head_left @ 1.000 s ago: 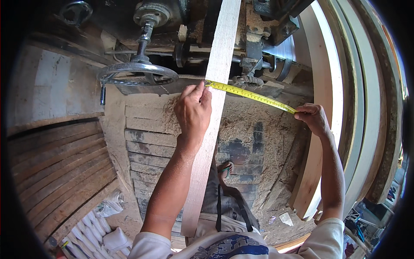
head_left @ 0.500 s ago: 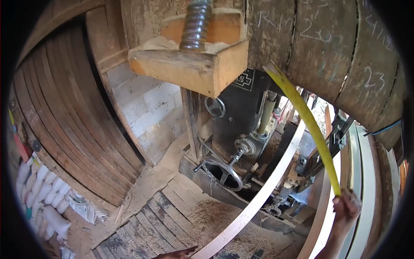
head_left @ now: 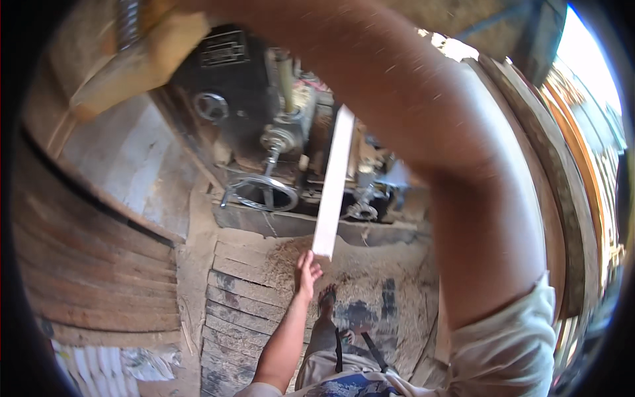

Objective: The person passes long wooden beams through a thickness planer multiple times, adjusting the machine height between passes and measuring the thickness with a tape measure.

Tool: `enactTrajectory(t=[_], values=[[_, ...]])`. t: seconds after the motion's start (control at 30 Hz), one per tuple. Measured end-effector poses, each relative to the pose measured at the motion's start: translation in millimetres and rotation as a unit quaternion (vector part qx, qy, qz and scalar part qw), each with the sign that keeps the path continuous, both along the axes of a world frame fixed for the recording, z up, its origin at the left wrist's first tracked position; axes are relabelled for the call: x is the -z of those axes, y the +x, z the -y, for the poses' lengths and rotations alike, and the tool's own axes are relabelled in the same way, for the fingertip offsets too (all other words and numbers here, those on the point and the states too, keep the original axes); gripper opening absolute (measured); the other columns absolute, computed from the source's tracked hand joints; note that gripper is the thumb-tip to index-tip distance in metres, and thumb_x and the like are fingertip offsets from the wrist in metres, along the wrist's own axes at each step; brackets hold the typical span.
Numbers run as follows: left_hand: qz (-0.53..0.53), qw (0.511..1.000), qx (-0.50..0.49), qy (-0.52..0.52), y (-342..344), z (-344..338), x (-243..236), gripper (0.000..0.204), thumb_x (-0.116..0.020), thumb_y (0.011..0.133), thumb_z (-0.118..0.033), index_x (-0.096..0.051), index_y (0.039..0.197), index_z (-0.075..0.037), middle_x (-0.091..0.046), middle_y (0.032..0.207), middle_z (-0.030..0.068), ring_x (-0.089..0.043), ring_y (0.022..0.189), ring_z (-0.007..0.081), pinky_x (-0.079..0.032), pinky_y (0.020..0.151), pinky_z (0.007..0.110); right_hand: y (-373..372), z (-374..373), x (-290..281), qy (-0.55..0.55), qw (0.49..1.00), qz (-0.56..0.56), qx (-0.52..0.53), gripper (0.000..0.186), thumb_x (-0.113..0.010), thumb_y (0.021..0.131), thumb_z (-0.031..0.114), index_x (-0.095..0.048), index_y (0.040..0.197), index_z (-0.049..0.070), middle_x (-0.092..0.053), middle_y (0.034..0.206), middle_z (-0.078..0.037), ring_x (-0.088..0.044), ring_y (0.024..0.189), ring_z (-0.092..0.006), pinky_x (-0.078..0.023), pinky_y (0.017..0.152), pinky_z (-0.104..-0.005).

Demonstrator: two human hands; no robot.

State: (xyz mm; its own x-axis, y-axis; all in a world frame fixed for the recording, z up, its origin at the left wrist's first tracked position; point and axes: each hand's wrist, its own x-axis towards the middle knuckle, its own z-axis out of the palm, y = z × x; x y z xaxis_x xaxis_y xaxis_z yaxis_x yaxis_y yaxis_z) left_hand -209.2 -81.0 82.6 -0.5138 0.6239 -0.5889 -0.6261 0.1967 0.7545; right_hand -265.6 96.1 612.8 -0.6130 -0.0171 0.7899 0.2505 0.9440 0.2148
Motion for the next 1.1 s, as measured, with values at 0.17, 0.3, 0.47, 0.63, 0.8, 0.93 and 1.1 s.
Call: enactTrajectory(t=[0.17, 0.3, 0.47, 0.63, 0.8, 0.93, 1.1], values=[[-0.024, 0.992, 0.122, 0.016, 17.8, 32.5, 8.2, 0.069, -0.060, 0.092, -0.043, -0.034, 0.145, -0.007, -0.043, 0.140, 0.0090, -0.043, 0.123, 0.0217, -0.040, 0.099, 0.037, 110.0, 77.2, 168.5, -0.150, 0.957, -0.080, -0.234, 0.028, -0.071, 0.080, 0.024, -0.067, 0.102, 0.007, -0.067, 0.094, -0.010, -0.062, 0.093, -0.0249, -0.043, 0.093, -0.0484], [-0.112, 0.923, 0.323, -0.176, 25.9, 106.2, 30.9, 0.041, -0.062, 0.092, -0.036, -0.056, 0.120, -0.006, -0.061, 0.109, 0.0077, -0.059, 0.094, 0.0148, -0.049, 0.078, 0.033, 307.1, 79.8, 338.1, -0.388, 0.900, -0.171, 0.097, 0.042, -0.079, 0.071, 0.017, -0.065, 0.109, 0.006, -0.063, 0.108, -0.011, -0.059, 0.105, -0.0283, -0.043, 0.098, -0.0456], [-0.003, 0.876, 0.424, -0.230, 104.2, 99.0, 32.6, 0.065, -0.056, 0.087, -0.059, -0.055, 0.123, -0.005, -0.063, 0.109, 0.0090, -0.060, 0.094, 0.0183, -0.048, 0.081, 0.034, 527.0, 167.5, 450.5, -0.513, 0.597, 0.057, 0.614, 0.107, -0.085, 0.058, 0.047, -0.036, 0.145, 0.010, -0.041, 0.143, -0.018, -0.040, 0.129, -0.0362, -0.032, 0.107, -0.0454], [0.122, 0.862, 0.487, -0.072, 214.0, -51.7, 13.8, 0.082, -0.049, 0.085, -0.072, -0.048, 0.132, -0.004, -0.058, 0.118, 0.0123, -0.059, 0.101, 0.0233, -0.048, 0.087, 0.039, 519.1, 151.0, 433.8, -0.551, 0.545, 0.080, 0.627, 0.093, -0.082, 0.062, 0.034, -0.040, 0.144, 0.021, -0.043, 0.137, -0.019, -0.045, 0.119, -0.0368, -0.035, 0.097, -0.0484], [0.111, 0.932, 0.339, -0.068, 277.6, -184.4, 37.6, 0.096, -0.044, 0.078, -0.082, -0.050, 0.130, -0.002, -0.061, 0.114, 0.0135, -0.060, 0.100, 0.0263, -0.048, 0.085, 0.039, 508.6, 193.0, 456.7, -0.525, 0.637, 0.052, 0.563, 0.078, -0.076, 0.066, 0.029, -0.048, 0.139, 0.022, -0.045, 0.125, -0.020, -0.045, 0.112, -0.0384, -0.035, 0.093, -0.0505], [0.491, 0.720, 0.373, 0.317, 264.1, -225.2, 76.8, 0.076, -0.038, 0.090, -0.068, -0.048, 0.137, -0.010, -0.059, 0.127, 0.0115, -0.058, 0.114, 0.0327, -0.046, 0.098, 0.048, 491.0, 264.3, 457.5, -0.534, 0.655, 0.070, 0.530, 0.081, -0.077, 0.063, 0.033, -0.050, 0.138, 0.014, -0.051, 0.122, -0.020, -0.051, 0.107, -0.0373, -0.041, 0.090, -0.0494], [0.364, 0.851, 0.339, 0.168, 309.9, -142.0, 95.4, 0.083, -0.034, 0.090, -0.072, -0.041, 0.141, -0.008, -0.057, 0.129, 0.0141, -0.057, 0.116, 0.0308, -0.046, 0.099, 0.047, 562.6, 357.2, 478.6, -0.631, 0.583, 0.072, 0.507, 0.081, -0.076, 0.068, 0.045, -0.051, 0.140, 0.018, -0.045, 0.128, -0.031, -0.048, 0.116, -0.0465, -0.042, 0.096, -0.0526]])
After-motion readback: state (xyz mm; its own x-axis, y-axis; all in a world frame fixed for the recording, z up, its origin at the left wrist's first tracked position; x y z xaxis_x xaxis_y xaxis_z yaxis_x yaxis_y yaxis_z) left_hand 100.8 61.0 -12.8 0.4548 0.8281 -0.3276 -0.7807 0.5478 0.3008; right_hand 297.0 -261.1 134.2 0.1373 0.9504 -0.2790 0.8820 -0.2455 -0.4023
